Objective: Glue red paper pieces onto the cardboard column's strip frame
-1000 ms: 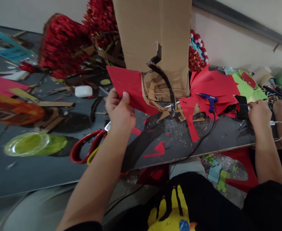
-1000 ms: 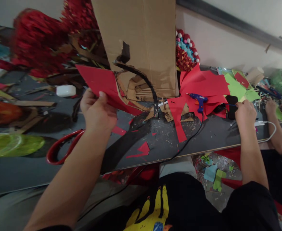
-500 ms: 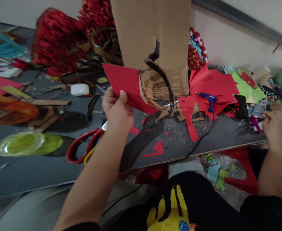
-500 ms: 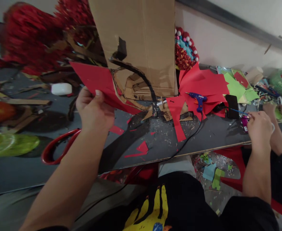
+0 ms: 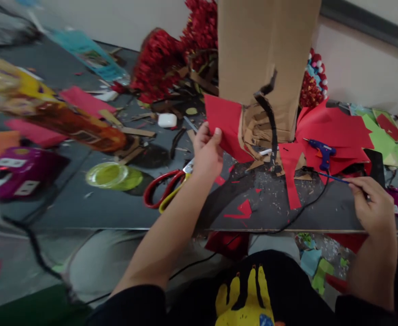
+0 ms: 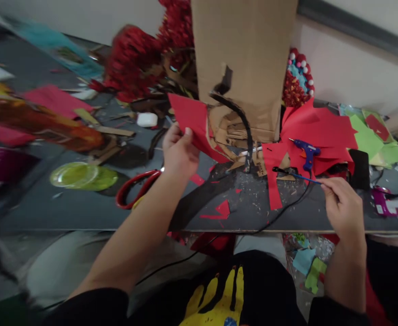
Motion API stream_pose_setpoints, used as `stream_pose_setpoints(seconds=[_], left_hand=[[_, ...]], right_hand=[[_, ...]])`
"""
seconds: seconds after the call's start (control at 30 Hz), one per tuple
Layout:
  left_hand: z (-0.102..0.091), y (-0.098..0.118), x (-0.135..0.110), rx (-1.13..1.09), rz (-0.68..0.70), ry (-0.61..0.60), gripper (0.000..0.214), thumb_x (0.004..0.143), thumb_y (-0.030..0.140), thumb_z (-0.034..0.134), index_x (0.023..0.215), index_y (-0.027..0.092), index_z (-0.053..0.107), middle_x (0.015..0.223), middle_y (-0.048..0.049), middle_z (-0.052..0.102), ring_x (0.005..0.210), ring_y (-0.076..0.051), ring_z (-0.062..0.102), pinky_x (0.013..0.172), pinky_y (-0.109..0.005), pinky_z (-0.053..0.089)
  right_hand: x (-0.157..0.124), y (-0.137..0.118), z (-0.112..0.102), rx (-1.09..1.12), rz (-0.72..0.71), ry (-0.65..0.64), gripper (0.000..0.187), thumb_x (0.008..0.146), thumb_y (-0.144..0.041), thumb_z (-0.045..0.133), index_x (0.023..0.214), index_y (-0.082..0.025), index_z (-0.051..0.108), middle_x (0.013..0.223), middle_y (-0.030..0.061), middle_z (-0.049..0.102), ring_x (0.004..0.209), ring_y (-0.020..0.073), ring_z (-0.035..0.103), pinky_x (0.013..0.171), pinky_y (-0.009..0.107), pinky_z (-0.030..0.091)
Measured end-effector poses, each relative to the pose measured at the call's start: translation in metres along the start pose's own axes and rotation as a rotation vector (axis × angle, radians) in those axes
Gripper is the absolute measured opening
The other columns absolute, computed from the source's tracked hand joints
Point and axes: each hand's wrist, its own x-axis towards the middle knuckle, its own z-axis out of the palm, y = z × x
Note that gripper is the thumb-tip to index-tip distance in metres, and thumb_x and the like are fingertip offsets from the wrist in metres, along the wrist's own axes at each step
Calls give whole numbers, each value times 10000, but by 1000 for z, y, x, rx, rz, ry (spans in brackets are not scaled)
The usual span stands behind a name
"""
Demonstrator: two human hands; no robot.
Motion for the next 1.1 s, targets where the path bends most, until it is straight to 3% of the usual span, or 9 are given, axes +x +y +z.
stream_pose_setpoints(seconds=[0.17, 0.4, 0.67, 1.1], left_hand=[[7, 5, -4, -84, -79, 3, 414, 627, 454, 809, 924, 227, 630, 967, -12, 726, 964, -160, 674, 895, -272, 540], [9, 12, -6, -141, -133, 1, 433, 619, 442, 824, 942, 226, 633, 986, -21, 728, 972, -174, 682, 873, -272, 558], [10, 17, -10, -113, -123, -30, 431, 639, 459, 811, 958, 233, 628, 1000, -16, 723, 1118, -203, 637, 978, -310, 535], [7, 17, -12, -15, -22, -97, 392, 711, 457, 759, 987, 225, 604, 1006, -18, 704, 1126, -195, 628, 1047, -343, 482]], right_hand=[[38, -19, 38, 104, -104, -9, 164, 903, -226, 517, 961, -254, 668, 863, 3, 674, 807, 134, 634, 744, 263, 494], [81, -23, 65, 104, -268, 68, 185, 892, -209, 532, 994, -265, 676, 878, 13, 675, 838, 155, 627, 783, 307, 497], [74, -14, 81, 61, -323, 191, 211, 848, -137, 580, 995, -252, 678, 849, 13, 660, 818, 146, 609, 762, 298, 492], [69, -15, 91, -15, -366, 185, 216, 829, -114, 584, 984, -245, 660, 840, 11, 637, 794, 148, 598, 726, 294, 474]])
